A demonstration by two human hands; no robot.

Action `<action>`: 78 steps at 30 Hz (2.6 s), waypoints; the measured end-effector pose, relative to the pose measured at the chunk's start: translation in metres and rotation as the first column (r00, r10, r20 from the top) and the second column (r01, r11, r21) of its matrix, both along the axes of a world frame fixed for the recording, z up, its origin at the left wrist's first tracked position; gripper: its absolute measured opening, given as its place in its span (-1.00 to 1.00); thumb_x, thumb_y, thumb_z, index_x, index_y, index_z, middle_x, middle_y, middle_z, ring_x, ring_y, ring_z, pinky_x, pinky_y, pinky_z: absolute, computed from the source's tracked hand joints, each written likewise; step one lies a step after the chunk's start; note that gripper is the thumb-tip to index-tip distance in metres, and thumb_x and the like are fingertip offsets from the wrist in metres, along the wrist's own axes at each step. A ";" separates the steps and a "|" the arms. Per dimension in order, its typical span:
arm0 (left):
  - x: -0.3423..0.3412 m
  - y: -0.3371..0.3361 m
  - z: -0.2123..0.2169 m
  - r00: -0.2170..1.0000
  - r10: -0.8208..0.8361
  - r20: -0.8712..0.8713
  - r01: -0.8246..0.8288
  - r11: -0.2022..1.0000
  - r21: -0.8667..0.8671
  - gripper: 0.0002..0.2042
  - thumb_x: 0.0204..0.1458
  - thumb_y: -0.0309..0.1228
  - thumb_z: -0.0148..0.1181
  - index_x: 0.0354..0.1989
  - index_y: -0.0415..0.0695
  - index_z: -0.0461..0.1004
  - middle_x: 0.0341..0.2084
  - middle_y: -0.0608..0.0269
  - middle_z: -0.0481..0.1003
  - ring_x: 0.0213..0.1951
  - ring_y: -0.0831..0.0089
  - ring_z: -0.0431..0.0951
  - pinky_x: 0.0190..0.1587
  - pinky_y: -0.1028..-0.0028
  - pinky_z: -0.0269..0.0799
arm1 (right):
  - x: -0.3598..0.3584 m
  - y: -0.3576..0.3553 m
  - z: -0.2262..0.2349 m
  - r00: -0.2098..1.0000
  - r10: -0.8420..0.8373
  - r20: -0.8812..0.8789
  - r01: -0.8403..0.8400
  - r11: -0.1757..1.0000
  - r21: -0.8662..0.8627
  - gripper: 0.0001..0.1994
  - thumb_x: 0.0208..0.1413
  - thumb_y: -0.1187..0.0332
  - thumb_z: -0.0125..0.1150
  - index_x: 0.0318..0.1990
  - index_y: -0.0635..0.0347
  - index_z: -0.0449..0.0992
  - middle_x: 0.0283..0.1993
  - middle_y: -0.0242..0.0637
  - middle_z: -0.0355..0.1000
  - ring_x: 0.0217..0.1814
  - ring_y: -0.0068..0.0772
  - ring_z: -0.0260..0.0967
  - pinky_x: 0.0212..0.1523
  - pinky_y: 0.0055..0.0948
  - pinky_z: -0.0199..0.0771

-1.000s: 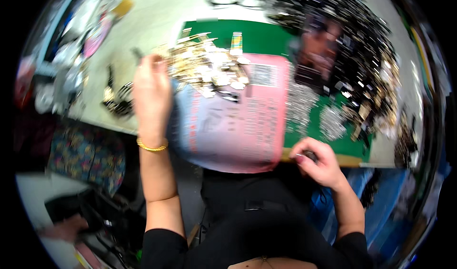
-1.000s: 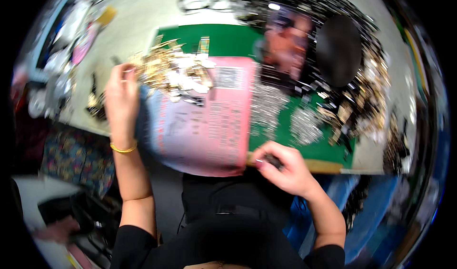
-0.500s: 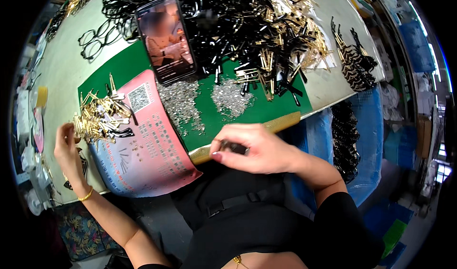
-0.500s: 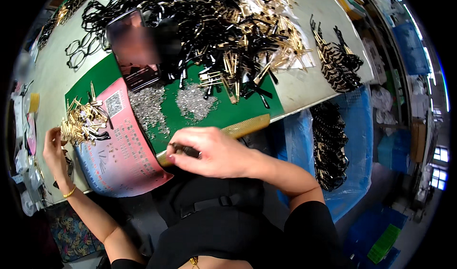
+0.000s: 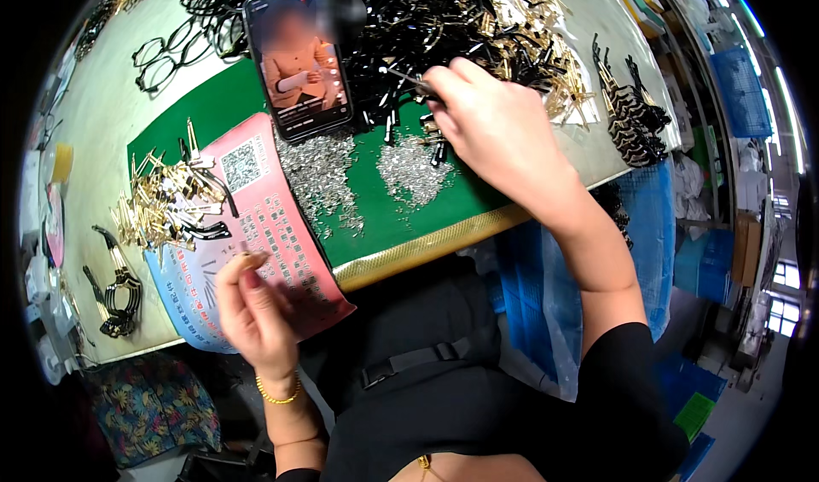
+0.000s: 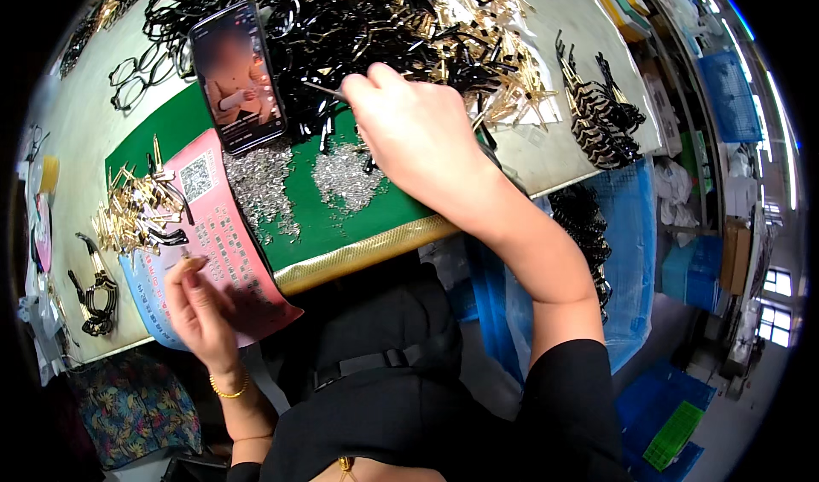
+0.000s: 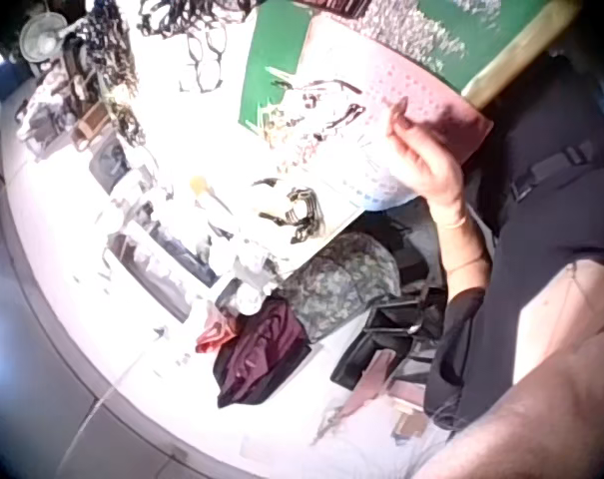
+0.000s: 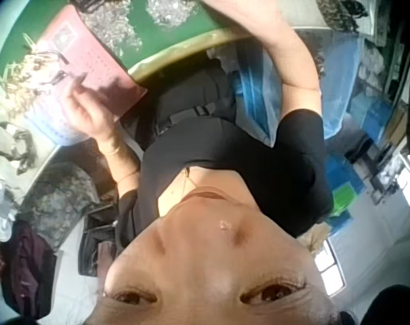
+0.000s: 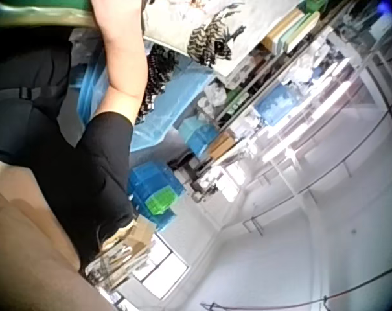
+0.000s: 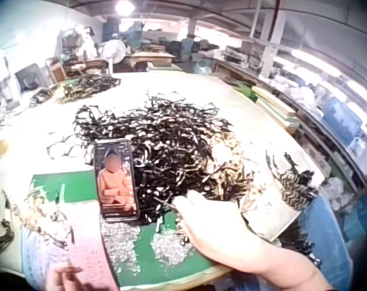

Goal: The person assembles eyeglasses by hand at a workbench. They pick up frames and small metal parts, attach the parts to the frames, and place the assembled glasses on the table. The process is repeated for multiple units.

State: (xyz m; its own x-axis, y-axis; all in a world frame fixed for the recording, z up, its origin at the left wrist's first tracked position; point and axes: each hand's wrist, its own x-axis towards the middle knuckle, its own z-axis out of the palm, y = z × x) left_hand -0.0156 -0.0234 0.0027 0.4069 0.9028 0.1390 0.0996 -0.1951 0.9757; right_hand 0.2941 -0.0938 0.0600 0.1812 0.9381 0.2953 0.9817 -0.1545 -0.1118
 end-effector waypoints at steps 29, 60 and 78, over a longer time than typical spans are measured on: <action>0.047 -0.043 0.004 0.921 -0.387 -0.038 0.388 0.911 0.139 -0.84 0.09 -0.59 0.29 -0.15 -0.22 0.57 -0.45 0.14 0.60 -0.54 0.27 0.55 -0.46 0.40 0.43 | -0.077 -0.061 0.001 -0.312 -0.128 -0.941 0.000 0.991 -0.135 -0.91 0.23 0.48 0.31 -0.22 0.28 0.51 -0.16 -0.16 0.59 -0.47 -0.70 0.41 -0.55 -0.67 0.41; 0.065 -0.038 0.015 0.888 -0.364 0.281 0.460 0.673 -0.580 -0.85 0.38 -0.52 -0.07 0.04 -0.28 0.21 0.08 -0.07 0.52 -0.54 0.68 0.43 -0.40 0.58 0.55 | -0.044 -0.068 -0.003 0.948 0.053 -0.315 -0.178 0.906 -0.385 -0.57 0.16 0.45 0.22 0.18 -0.18 0.47 -0.26 -0.24 0.27 -0.44 -0.19 0.44 -0.46 -0.27 0.49; 0.048 -0.031 0.011 0.948 -0.285 -0.144 0.220 0.911 -0.349 -0.83 0.32 -0.51 0.08 -0.03 -0.28 0.55 -0.51 0.27 0.59 -0.55 0.62 0.58 -0.49 0.60 0.50 | -0.055 -0.039 0.022 0.409 -0.314 -0.857 -0.431 0.761 -0.485 -0.55 0.36 0.36 0.02 0.37 -0.04 0.22 -0.19 -0.31 0.36 -0.39 -0.47 0.47 -0.41 -0.46 0.52</action>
